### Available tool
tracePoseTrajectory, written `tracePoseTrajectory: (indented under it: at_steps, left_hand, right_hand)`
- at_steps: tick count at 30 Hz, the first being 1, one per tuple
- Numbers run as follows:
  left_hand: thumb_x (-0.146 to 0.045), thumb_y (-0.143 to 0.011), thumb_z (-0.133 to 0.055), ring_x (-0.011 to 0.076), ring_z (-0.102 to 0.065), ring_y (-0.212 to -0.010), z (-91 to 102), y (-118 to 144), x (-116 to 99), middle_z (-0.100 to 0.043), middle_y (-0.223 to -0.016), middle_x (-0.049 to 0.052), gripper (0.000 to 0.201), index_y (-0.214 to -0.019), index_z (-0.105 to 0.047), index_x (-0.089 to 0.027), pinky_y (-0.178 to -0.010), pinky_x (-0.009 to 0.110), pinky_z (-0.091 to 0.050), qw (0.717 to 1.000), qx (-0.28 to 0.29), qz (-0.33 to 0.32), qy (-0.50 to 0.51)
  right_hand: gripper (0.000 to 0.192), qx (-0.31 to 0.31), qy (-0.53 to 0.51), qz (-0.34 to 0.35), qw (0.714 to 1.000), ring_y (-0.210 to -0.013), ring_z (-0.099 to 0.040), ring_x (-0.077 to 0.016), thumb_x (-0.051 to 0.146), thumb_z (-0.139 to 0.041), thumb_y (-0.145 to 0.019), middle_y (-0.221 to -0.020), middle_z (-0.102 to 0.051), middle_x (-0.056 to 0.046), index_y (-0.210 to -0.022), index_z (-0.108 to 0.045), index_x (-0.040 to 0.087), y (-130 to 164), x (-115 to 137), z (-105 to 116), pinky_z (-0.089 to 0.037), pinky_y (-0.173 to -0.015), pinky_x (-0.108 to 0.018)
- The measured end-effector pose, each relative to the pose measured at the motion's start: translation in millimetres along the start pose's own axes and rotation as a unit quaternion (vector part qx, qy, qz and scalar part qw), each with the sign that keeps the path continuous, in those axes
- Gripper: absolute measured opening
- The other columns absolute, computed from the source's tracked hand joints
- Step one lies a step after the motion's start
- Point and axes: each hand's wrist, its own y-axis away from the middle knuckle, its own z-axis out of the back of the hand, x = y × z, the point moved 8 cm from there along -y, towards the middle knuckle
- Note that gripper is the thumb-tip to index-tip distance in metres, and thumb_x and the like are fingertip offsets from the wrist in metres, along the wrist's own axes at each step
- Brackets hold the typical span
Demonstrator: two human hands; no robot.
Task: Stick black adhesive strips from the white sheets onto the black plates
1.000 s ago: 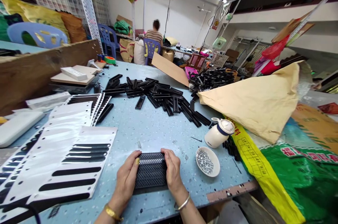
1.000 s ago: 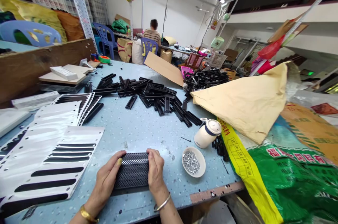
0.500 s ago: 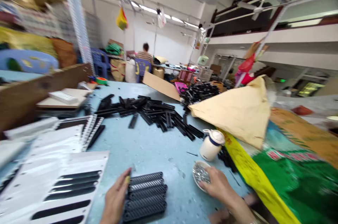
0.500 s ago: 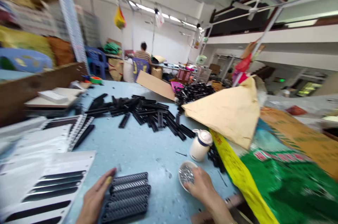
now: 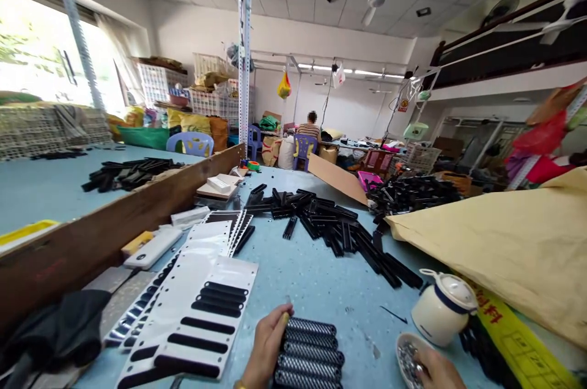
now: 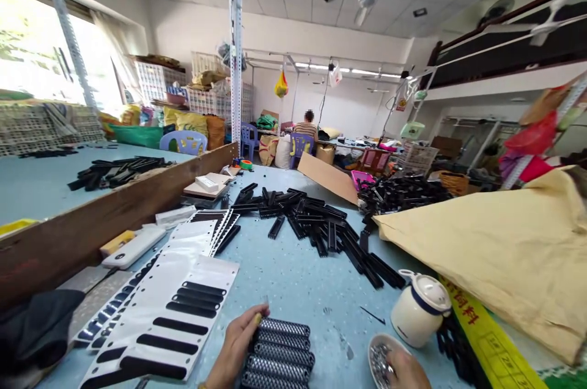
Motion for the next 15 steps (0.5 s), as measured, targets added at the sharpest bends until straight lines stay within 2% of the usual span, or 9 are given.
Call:
tracePoseTrajectory:
  at_steps: [2, 4, 7, 9, 10, 12, 15]
  left_hand:
    - [-0.053, -0.084, -0.051, 0.0298, -0.07, -0.097, -0.5, -1.6, 0.4, -0.078, -0.099, 0.008, 0.046, -0.1, -0.076, -0.018, -0.09, 0.039, -0.055, 1.0, 0.0, 0.003, 0.007]
    - [-0.055, -0.081, -0.053, 0.031, -0.07, -0.099, -0.6, -3.5, 2.3, -0.078, -0.1, 0.009, 0.049, -0.099, -0.076, -0.016, -0.091, 0.041, -0.054, 1.0, 0.0, 0.01, 0.013]
    - [-0.06, -0.079, -0.055, 0.0327, -0.068, -0.106, -0.6, -8.2, 6.3, -0.076, -0.105, 0.012, 0.054, -0.101, -0.074, -0.014, -0.098, 0.045, -0.05, 0.999, 0.0, 0.023, 0.024]
    - [-0.061, -0.079, -0.055, 0.0317, -0.066, -0.109, -1.6, -12.3, 7.8, -0.076, -0.108, 0.011, 0.055, -0.104, -0.073, -0.015, -0.102, 0.046, -0.047, 0.999, 0.007, 0.024, 0.037]
    - [-0.061, -0.079, -0.056, 0.0311, -0.066, -0.11, -2.4, -13.8, 8.0, -0.076, -0.107, 0.011, 0.055, -0.104, -0.073, -0.015, -0.103, 0.046, -0.046, 0.999, 0.012, 0.022, 0.044]
    - [-0.06, -0.079, -0.057, 0.0304, -0.066, -0.109, -3.3, -15.0, 8.1, -0.076, -0.106, 0.011, 0.054, -0.103, -0.073, -0.015, -0.103, 0.045, -0.046, 0.998, 0.02, 0.02, 0.055]
    - [-0.059, -0.08, -0.057, 0.0296, -0.067, -0.107, -3.6, -13.0, 7.5, -0.076, -0.106, 0.012, 0.054, -0.104, -0.072, -0.013, -0.1, 0.043, -0.048, 0.998, 0.02, 0.018, 0.062]
  right_hand:
    - [0.013, -0.039, 0.016, -0.003, 0.999, -0.079, -0.072, -0.0335, 0.016, -0.058, -0.064, -0.076, -0.075, -0.014, -0.06, -0.068, 0.024, 2.9, 12.2, 15.6, -0.052, -0.072, -0.039]
    - [0.017, -0.042, 0.022, -0.001, 0.999, -0.08, -0.071, -0.0309, 0.014, -0.055, -0.071, -0.077, -0.075, -0.014, -0.064, -0.069, 0.021, 4.7, 20.9, 21.9, -0.051, -0.074, -0.038]
    - [0.019, -0.03, 0.032, -0.013, 0.999, -0.083, -0.068, -0.0241, 0.011, -0.056, -0.081, -0.077, -0.072, -0.01, -0.067, -0.067, 0.018, 4.4, 19.3, 22.5, -0.05, -0.078, -0.033]
    - [0.013, -0.018, 0.039, -0.024, 0.999, -0.085, -0.067, -0.0204, 0.019, -0.06, -0.089, -0.085, -0.071, -0.008, -0.08, -0.068, 0.015, 3.1, 12.4, 20.4, -0.052, -0.079, -0.034]
    - [0.013, -0.012, 0.042, -0.029, 0.999, -0.087, -0.066, -0.0188, 0.025, -0.06, -0.092, -0.095, -0.069, -0.006, -0.093, -0.067, 0.014, 2.6, 9.1, 19.6, -0.053, -0.08, -0.036]
    - [0.022, -0.003, 0.044, -0.034, 0.998, -0.093, -0.065, -0.0186, 0.032, -0.059, -0.095, -0.11, -0.065, -0.006, -0.11, -0.062, 0.016, 2.8, 4.7, 19.2, -0.055, -0.082, -0.038]
    - [0.026, 0.005, 0.036, -0.032, 0.999, -0.096, -0.064, -0.02, 0.033, -0.059, -0.095, -0.116, -0.063, -0.007, -0.116, -0.06, 0.017, 5.1, 3.7, 20.8, -0.055, -0.082, -0.04]
